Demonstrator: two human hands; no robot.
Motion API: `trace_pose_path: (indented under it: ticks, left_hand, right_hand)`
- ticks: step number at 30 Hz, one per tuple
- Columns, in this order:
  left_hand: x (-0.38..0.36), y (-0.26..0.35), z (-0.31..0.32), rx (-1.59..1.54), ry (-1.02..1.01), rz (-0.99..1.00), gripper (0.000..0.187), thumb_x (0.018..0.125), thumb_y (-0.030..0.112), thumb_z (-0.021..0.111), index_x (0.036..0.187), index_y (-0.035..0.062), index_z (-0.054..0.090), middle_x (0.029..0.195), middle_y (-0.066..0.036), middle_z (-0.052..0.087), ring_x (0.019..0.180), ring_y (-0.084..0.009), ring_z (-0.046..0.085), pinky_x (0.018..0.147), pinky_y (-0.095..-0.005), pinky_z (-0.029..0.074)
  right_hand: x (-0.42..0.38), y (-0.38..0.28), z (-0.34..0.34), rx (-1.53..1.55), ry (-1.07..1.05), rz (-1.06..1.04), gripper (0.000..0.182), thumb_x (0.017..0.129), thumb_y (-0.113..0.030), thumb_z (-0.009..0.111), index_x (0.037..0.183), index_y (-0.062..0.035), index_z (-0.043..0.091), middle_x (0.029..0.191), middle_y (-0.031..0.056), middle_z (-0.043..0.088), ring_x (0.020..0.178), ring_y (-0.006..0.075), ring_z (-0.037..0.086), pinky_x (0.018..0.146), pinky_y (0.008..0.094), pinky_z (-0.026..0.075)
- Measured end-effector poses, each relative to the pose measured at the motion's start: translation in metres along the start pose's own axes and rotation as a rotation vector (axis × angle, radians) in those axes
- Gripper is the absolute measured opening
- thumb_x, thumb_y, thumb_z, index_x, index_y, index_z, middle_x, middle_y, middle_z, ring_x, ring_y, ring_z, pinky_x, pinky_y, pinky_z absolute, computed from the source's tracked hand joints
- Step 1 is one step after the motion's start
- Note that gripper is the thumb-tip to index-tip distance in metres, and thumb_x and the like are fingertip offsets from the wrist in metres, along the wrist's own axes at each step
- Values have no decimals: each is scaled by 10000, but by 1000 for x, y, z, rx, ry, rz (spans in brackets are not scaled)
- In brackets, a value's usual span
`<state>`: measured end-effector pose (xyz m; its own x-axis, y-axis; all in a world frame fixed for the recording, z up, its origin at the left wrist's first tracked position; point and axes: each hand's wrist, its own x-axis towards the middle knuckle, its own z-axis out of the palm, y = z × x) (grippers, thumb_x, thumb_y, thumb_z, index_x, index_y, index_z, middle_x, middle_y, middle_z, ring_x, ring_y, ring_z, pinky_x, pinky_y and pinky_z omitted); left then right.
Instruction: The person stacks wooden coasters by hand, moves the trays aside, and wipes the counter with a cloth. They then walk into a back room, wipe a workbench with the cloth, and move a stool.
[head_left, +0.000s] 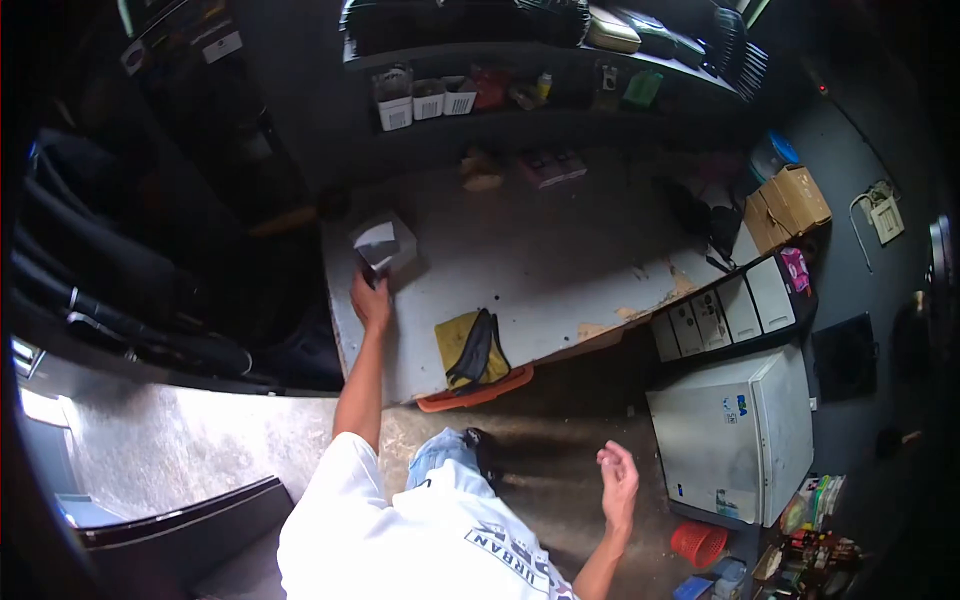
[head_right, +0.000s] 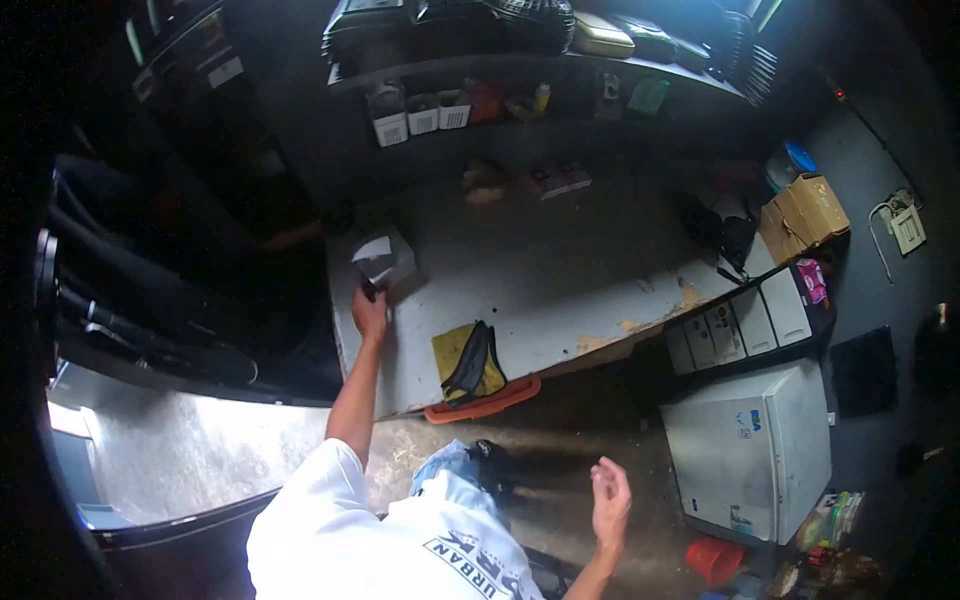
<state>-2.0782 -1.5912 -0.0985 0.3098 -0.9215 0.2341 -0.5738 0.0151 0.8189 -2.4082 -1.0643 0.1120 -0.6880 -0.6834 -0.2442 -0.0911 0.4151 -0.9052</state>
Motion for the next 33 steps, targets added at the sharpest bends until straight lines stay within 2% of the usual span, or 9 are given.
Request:
trace_pose_path:
  ticks: [4,11,15,17,20,22,25,28,33]
  left_hand:
    - [102,-6,46,191,-162,-140,602,1023,486,743,1387,9,696,1294,-306,750,1197,-516,713,1017,-554,540]
    - [170,-26,111,91,167,136,487,1054,420,711,1287,-8,695,1274,-262,752,1192,-500,696,1020,-548,524]
    - [85,-11,101,-173,59,34,415,1008,243,780,1335,10,676,1285,-198,707,1172,-397,669,1031,-490,518]
    - [-6,58,41,-205,-240,65,503,994,224,792,1425,13,644,1334,-190,684,1208,-345,655,1026,-432,521]
    - [-102,107,-14,101,-518,467,621,957,391,820,1438,36,649,1431,-189,658,1347,-414,586,1166,-558,424]
    - [-143,112,-21,288,-424,685,682,938,462,823,1448,44,648,1453,-202,644,1373,-449,554,1196,-604,369]
    - [-158,108,-16,262,-353,677,586,953,426,823,1384,54,683,1396,-191,670,1352,-429,561,1164,-595,391]
    - [-149,106,0,209,-622,456,439,974,349,820,1286,59,714,1292,-179,698,1306,-397,586,1096,-559,439]
    - [-156,142,-1,-330,-840,70,234,1060,186,765,1177,26,640,925,-107,731,808,-206,696,712,-366,531]
  right_hand:
    - [-32,47,15,-95,-101,189,370,1099,-102,698,1456,-9,674,1261,110,781,1148,159,725,1001,315,579]
    - [-66,48,45,-99,-185,330,403,1095,-114,714,1484,-21,669,1321,134,781,1229,201,728,1061,344,574]
    - [-45,43,69,-107,-202,296,404,1099,-119,701,1486,-10,660,1339,152,770,1229,224,742,1089,367,580]
    - [-22,22,84,-178,-233,162,410,1086,-99,704,1484,-10,659,1328,160,766,1221,238,746,1088,375,585]
    - [10,-8,109,-174,-252,28,402,1065,-160,728,1442,-27,681,1295,179,768,1194,290,763,1052,403,590]
    - [28,-24,120,-217,-312,-35,411,1068,-179,723,1448,-29,676,1290,180,764,1196,302,761,1057,415,589]
    - [40,-35,132,-251,-400,-92,432,1069,-212,723,1460,-36,670,1309,187,748,1203,327,757,1067,436,587]
    - [55,-24,146,-216,-470,-188,443,1062,-216,733,1463,-40,670,1353,196,722,1192,333,761,1077,434,583]
    - [96,-28,172,-324,-344,-472,795,944,-229,850,1652,-127,502,1620,240,501,1546,434,477,1256,522,431]
